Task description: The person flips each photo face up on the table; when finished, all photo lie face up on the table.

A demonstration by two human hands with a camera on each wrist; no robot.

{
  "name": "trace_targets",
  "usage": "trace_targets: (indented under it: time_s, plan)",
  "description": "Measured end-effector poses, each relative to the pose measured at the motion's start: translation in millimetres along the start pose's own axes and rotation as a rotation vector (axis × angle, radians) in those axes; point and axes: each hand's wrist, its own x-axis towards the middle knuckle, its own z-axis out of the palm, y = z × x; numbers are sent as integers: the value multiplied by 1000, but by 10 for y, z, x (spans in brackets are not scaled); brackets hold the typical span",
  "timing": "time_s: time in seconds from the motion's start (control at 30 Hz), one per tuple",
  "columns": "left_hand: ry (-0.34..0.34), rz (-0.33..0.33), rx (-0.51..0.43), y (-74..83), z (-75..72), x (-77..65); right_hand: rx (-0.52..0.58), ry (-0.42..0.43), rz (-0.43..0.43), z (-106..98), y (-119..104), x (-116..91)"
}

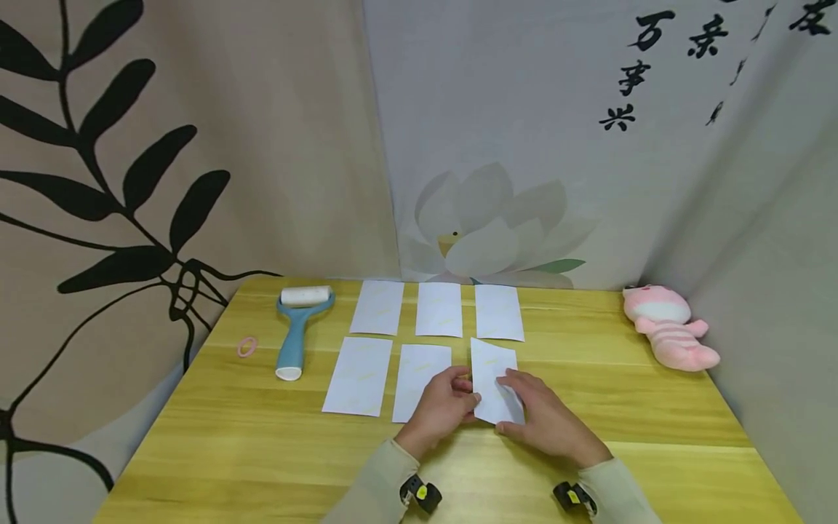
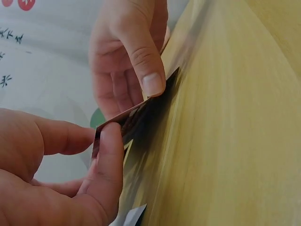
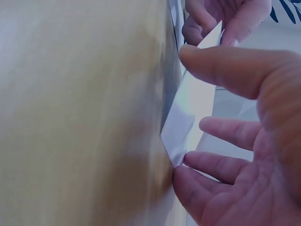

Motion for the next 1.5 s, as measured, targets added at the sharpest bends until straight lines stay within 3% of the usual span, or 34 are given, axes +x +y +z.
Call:
trace_targets:
  time_s: [0.3,0.53,0.77,1.17,1.33,1.5]
  plan:
    - [-39,-33,-53,-20,30,5,-4,5,11,-37,-29,-46]
    - [-42,-7,-52,19,2,-19,2,62,-17,-90,-121,-23]
    - [-76,48,-60,128,-28,-77,164,157,-45,-135,-264,78]
    - [-155,150,-3,255,3,-103,411,213,168,-230,-524,183]
    - [-124,188,98,239,62,-102,485,223,257,-232,-598,186]
    - [-84,223,175,208,133,-88,490,259,285,-201,-612,185]
